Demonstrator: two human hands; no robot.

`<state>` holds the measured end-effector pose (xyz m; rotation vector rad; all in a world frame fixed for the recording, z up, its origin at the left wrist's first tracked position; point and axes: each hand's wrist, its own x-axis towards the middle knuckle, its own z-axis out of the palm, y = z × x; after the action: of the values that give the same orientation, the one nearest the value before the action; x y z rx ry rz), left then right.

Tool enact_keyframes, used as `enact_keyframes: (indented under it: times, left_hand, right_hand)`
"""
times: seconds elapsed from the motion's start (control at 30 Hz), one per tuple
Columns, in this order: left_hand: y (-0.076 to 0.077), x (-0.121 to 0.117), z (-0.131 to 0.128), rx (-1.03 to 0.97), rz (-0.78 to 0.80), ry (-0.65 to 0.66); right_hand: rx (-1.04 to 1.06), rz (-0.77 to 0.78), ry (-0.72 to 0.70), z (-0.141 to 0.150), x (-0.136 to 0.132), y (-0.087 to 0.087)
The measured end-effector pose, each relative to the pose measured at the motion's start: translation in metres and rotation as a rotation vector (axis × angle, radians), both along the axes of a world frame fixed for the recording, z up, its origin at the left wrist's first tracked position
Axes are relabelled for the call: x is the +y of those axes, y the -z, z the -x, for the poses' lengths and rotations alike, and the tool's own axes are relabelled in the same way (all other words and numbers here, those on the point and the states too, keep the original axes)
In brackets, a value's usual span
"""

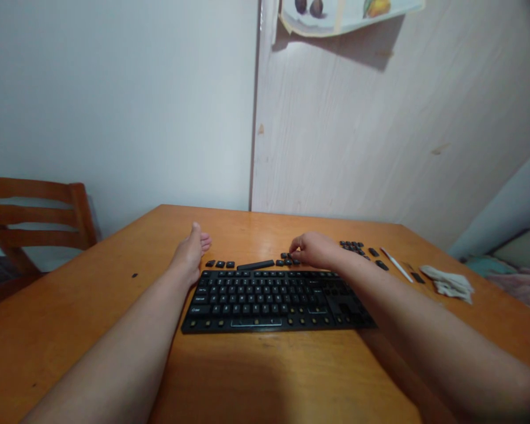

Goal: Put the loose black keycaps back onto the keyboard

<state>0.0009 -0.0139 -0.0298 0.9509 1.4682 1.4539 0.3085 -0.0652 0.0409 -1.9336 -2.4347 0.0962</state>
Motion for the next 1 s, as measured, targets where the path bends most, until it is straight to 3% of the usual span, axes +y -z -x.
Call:
enact_keyframes:
  times: [0.37, 1.0]
  left_hand:
    - [0.000, -0.001, 0.000, 0.000, -0.006, 0.001]
    - [-0.002, -0.003, -0.003, -0.023, -0.018, -0.010]
  right_hand:
    - [-0.028, 0.081, -0.003, 0.010, 0.030, 0.012]
    - [-0.059, 0.111, -0.034, 0.010, 0.042, 0.017]
